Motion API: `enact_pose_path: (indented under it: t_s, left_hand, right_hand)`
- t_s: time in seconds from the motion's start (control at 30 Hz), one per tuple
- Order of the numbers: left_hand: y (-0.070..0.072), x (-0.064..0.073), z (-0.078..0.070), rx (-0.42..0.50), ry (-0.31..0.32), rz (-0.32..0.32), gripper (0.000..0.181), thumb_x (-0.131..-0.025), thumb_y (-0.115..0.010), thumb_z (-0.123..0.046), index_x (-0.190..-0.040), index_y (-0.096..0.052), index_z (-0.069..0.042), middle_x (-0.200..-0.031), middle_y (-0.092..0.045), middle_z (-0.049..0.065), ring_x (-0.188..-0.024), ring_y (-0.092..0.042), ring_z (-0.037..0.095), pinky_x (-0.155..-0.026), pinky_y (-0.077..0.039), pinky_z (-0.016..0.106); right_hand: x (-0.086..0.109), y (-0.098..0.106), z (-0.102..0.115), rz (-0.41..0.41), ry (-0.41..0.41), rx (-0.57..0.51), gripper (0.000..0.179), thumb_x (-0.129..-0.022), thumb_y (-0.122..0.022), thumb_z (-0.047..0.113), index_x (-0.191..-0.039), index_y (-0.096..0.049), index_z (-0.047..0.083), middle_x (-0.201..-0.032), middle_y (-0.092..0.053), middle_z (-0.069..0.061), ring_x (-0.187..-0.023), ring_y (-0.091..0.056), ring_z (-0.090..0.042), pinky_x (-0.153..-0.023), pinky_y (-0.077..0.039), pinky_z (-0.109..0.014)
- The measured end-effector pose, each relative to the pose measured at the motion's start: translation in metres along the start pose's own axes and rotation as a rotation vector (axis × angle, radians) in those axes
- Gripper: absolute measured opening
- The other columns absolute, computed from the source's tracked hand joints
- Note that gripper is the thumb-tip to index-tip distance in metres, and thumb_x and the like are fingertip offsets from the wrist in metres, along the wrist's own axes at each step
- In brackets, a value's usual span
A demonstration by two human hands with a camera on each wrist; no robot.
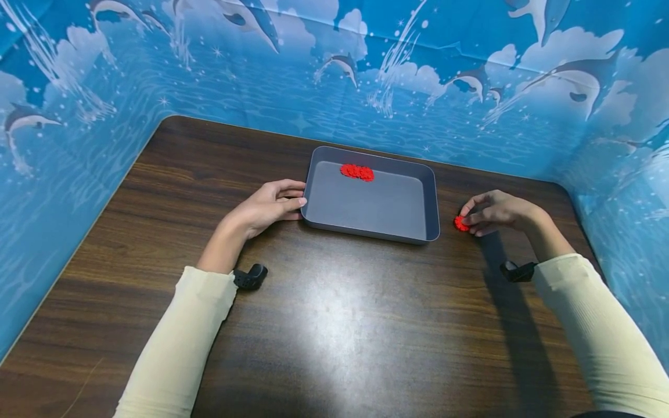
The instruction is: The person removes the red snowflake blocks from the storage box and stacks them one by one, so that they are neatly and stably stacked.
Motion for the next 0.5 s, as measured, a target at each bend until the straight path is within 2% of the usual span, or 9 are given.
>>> enact_pose_path:
  t_s: [0.13, 0.33, 0.5]
  left_hand:
    - [0.001, 0.001, 0.0, 0.001, -0.004, -0.003, 0.059, -0.113, -0.056, -0.012, -0.167, -0.034, -0.005, -0.169, -0.036, 0.02, -0.151, -0.048, 0.035, -0.121, -0.053, 0.047]
    - [0.0, 0.002, 0.0, 0.009, -0.008, 0.0, 0.058, -0.113, -0.056, -0.011, -0.167, -0.034, -0.004, -0.169, -0.036, 0.02, -0.15, -0.048, 0.036, -0.121, -0.054, 0.048]
    - [0.0, 0.002, 0.0, 0.005, -0.008, -0.005, 0.058, -0.113, -0.056, -0.011, -0.166, -0.035, -0.004, -0.169, -0.037, 0.02, -0.15, -0.049, 0.036, -0.12, -0.054, 0.048]
  right_hand:
    - [0.001, 0.001, 0.002, -0.011, 0.009, 0.012, 0.029, -0.108, -0.064, 0.005, -0.132, -0.057, -0.009, -0.105, -0.075, -0.006, -0.09, -0.074, -0.017, -0.084, -0.07, -0.038]
    - [0.009, 0.007, 0.005, -0.069, 0.05, 0.033, 0.026, -0.108, -0.064, 0.007, -0.129, -0.062, -0.007, -0.107, -0.076, -0.004, -0.094, -0.075, -0.016, -0.087, -0.07, -0.041]
    - [0.014, 0.015, 0.015, -0.087, 0.077, 0.036, 0.025, -0.109, -0.063, 0.008, -0.129, -0.063, -0.007, -0.109, -0.077, -0.003, -0.095, -0.075, -0.017, -0.088, -0.07, -0.043]
Point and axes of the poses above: each hand's wrist, its own x-axis away from the middle knuckle, its own y-axis out of the back of the hand, z = x × y, the point moved 1 cm from there along -x, towards the middle knuckle
